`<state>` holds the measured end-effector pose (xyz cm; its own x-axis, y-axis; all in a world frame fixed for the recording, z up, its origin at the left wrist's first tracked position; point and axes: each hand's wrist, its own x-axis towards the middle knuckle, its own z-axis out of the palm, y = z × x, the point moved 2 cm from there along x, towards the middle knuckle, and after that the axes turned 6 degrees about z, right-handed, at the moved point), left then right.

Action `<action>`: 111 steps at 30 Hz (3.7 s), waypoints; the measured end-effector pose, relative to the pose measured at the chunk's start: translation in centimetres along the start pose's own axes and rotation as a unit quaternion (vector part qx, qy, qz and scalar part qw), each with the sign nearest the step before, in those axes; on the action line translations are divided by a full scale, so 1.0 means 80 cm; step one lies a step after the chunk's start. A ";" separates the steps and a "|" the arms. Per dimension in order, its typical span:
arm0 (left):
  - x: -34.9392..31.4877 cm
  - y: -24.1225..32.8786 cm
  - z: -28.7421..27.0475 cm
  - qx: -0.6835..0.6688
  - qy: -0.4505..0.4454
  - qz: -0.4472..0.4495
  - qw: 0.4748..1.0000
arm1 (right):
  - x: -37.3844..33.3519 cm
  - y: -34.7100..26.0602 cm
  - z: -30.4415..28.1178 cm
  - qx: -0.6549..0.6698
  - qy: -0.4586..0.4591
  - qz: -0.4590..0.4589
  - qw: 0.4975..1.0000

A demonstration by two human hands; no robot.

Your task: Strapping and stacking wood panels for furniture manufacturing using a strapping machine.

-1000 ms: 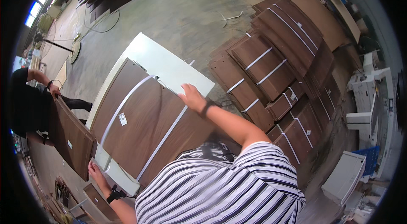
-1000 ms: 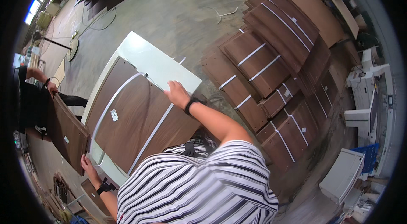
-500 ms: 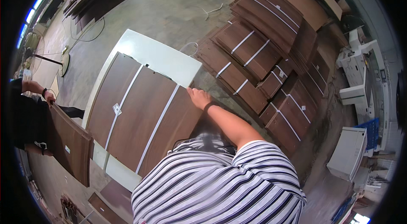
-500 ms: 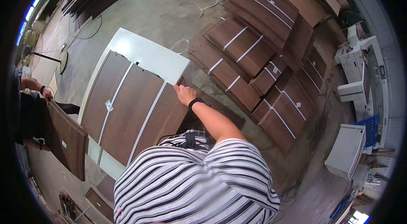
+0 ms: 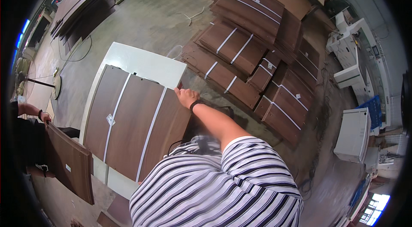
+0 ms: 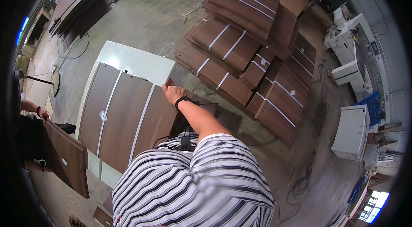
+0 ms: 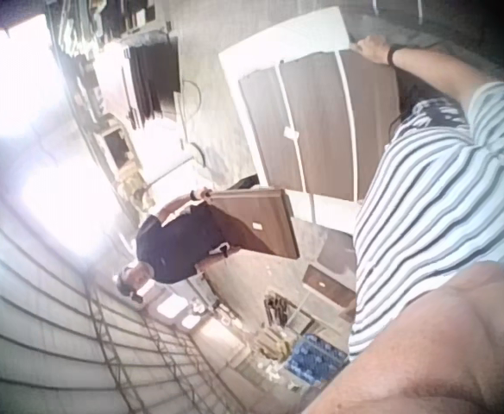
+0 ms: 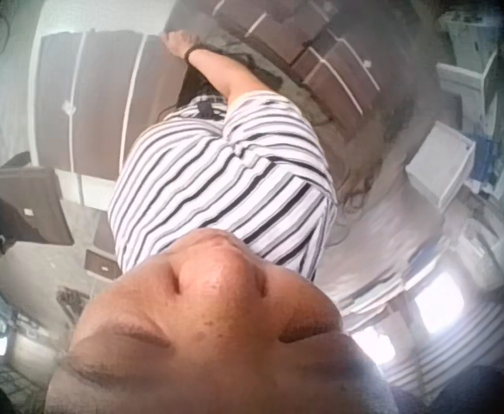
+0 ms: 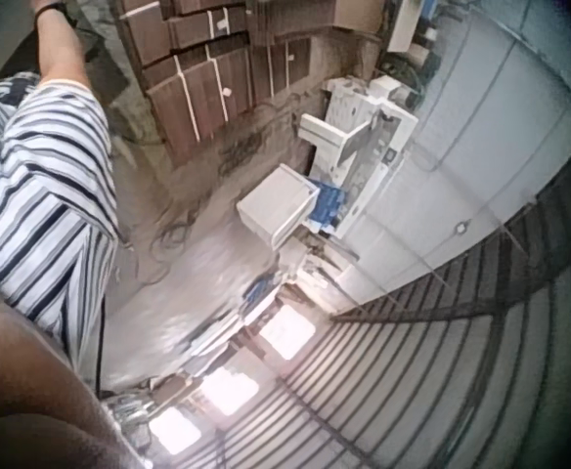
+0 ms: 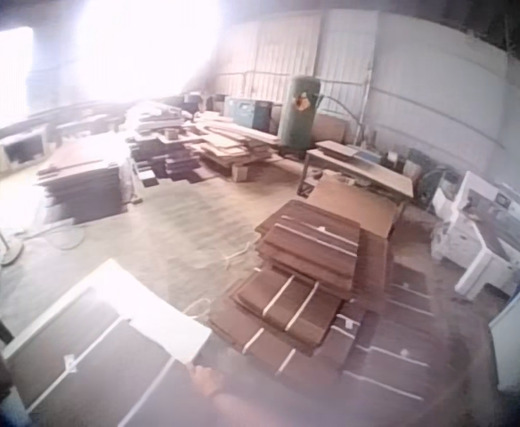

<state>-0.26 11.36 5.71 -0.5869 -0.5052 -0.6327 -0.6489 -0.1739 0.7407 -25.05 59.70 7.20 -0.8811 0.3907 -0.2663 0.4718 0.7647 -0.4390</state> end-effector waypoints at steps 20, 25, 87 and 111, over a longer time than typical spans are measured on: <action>-0.023 0.009 0.040 -0.051 0.019 0.022 0.998 | 0.029 -0.005 0.029 0.045 -0.136 -0.103 0.984; -0.063 0.006 0.067 -0.069 0.059 0.015 0.996 | 0.044 0.013 -0.008 0.060 -0.236 -0.081 0.966; -0.005 -0.085 0.048 -0.215 0.043 -0.034 0.975 | -0.013 0.011 -0.069 0.111 -0.155 -0.134 0.973; -0.244 -0.032 0.313 0.121 -0.259 0.069 0.956 | -0.351 0.538 -0.226 0.202 0.128 0.278 0.931</action>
<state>0.73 42.82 10.52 -0.7953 -0.0127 -0.6061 -0.6043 0.0968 0.7909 19.38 90.92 11.29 -0.4522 0.8171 -0.3576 0.7849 0.1742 -0.5946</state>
